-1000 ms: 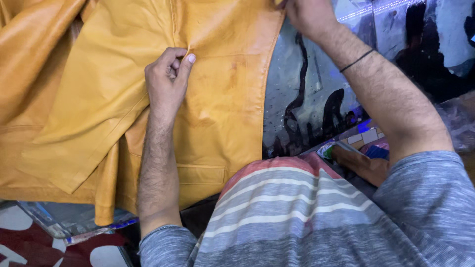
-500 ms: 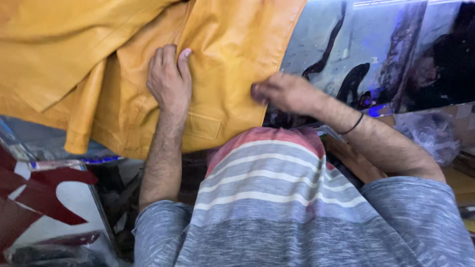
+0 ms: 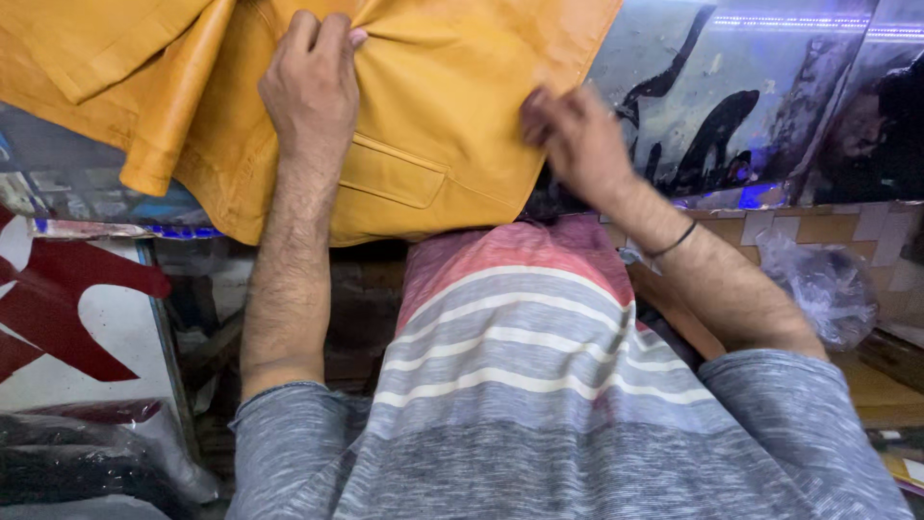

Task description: The person scrubs a mustard-yellow leather jacket with a small dark sponge, repeatedly rubbing seams, pockets, and the main body. The jacket is repositioned several times to access different areas, and the person continues scrubbing until the end of the clip.

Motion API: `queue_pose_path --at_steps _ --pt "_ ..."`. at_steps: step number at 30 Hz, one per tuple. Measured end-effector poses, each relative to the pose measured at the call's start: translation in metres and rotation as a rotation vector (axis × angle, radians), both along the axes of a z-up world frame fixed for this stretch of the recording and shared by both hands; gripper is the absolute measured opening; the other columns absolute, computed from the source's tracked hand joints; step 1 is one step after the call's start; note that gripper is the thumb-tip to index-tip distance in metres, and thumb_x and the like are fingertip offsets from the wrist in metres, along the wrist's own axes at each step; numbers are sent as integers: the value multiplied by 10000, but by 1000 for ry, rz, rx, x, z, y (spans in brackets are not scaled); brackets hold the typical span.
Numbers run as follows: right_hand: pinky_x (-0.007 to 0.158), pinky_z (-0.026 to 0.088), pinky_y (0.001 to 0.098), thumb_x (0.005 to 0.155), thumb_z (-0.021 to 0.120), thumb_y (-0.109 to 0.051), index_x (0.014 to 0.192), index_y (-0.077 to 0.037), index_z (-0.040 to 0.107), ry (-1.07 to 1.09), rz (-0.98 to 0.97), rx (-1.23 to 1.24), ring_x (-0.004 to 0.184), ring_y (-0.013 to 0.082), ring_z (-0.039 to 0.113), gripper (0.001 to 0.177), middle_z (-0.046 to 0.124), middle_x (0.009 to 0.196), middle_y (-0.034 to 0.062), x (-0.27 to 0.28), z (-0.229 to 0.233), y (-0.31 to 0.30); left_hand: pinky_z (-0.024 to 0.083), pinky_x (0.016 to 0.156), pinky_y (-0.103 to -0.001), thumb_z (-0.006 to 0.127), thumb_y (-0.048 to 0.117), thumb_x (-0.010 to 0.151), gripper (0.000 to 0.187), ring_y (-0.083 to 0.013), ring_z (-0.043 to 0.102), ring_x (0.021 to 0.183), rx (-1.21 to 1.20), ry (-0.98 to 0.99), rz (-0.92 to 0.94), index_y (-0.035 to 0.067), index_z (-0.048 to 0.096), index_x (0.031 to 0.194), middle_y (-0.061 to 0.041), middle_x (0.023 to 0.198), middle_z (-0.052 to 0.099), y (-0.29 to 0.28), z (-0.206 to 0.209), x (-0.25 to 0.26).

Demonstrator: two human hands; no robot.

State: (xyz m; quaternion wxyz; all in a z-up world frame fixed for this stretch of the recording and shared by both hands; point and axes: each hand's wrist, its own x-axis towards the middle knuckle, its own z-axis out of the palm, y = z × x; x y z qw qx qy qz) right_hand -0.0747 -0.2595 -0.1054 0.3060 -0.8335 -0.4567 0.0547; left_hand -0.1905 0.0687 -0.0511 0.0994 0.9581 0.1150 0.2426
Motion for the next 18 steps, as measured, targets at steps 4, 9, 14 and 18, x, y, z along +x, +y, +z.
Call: queue_pose_path --at_steps 4,9,14,18 --pt "800 564 404 1021 665 -163 1201 -77 704 268 350 -71 959 330 658 203 636 1029 142 -28 -9 -5 504 661 -426 737 189 1037 120 -296 640 845 7 -40 -118 82 693 1070 -88 911 566 4 22 4" --pt "820 551 383 1104 575 -195 1237 -93 699 339 -115 -55 950 298 651 209 647 1003 130 -21 -1 -1 512 698 -416 737 173 1050 149 -290 630 862 -10 -87 -180 78 729 1165 -76 945 592 0 28 -1" --pt "694 558 437 1047 632 -285 1152 -134 739 21 268 -149 845 323 652 213 650 918 144 -18 12 10 506 702 -424 754 147 1041 104 -292 634 864 -62 -92 -163 81 724 1115 -86 908 571 2 31 3" --pt "780 566 415 1042 614 -122 1200 -112 717 200 -42 -58 917 294 660 189 661 984 116 -15 4 5 511 727 -427 752 126 1044 108 -299 636 878 -65 -91 -158 71 720 1131 -91 933 581 1 27 -2"
